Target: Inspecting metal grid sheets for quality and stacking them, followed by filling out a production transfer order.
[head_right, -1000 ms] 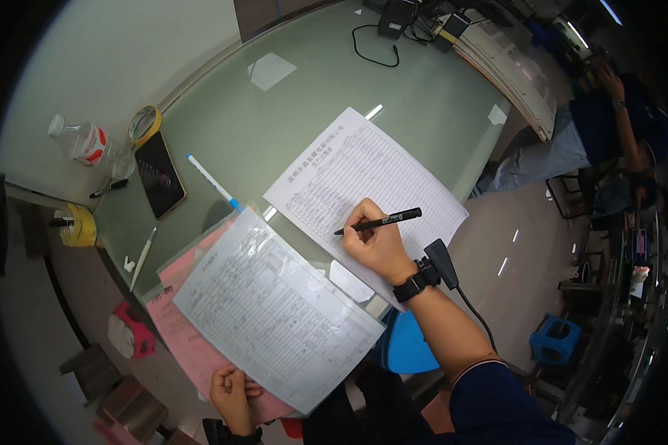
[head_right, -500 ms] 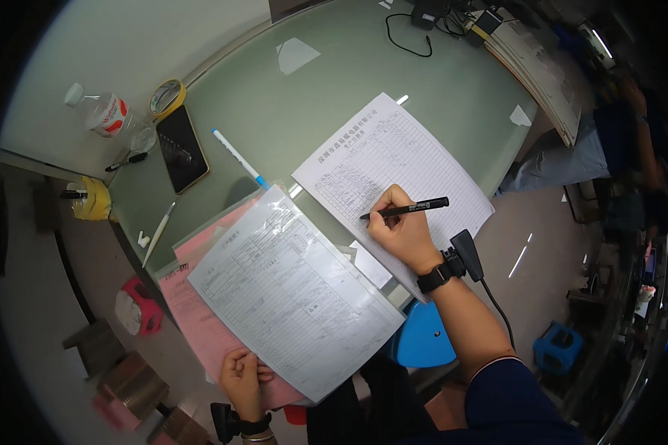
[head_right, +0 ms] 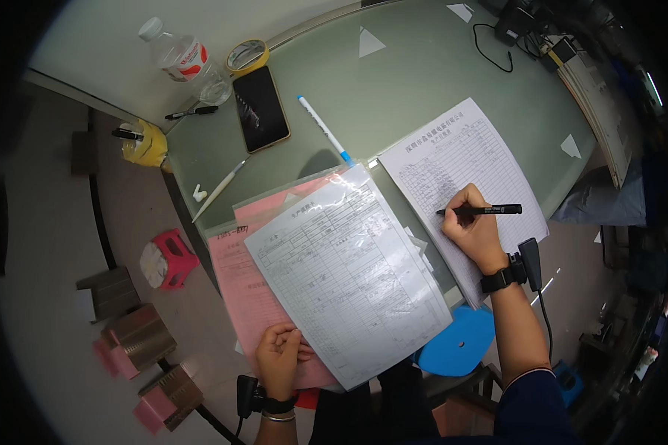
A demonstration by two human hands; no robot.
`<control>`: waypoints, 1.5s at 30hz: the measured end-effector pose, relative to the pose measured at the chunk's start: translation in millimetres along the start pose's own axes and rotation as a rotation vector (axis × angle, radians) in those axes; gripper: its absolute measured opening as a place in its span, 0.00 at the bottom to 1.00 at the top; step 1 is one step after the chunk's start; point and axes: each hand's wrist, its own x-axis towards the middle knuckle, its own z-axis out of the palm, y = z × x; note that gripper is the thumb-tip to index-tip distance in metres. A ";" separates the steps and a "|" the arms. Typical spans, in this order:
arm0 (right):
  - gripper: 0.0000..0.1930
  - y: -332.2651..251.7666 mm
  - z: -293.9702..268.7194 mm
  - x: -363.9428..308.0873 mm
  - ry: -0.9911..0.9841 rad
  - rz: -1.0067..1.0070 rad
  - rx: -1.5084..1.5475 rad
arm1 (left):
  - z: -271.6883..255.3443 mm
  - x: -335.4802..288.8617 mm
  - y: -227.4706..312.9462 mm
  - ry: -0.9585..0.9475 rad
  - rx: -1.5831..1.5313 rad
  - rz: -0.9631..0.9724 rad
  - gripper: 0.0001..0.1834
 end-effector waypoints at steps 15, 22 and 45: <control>0.06 2.1 1.5 1.8 0.011 0.046 0.119 | 1.2 -0.5 -0.4 0.016 0.017 0.025 0.08; 0.06 4.7 4.3 2.1 0.021 0.035 0.108 | -1.2 -3.7 -1.4 0.065 0.071 0.044 0.07; 0.07 8.9 -0.1 3.3 0.079 0.073 0.121 | 2.1 -1.3 -2.4 0.059 0.045 0.019 0.05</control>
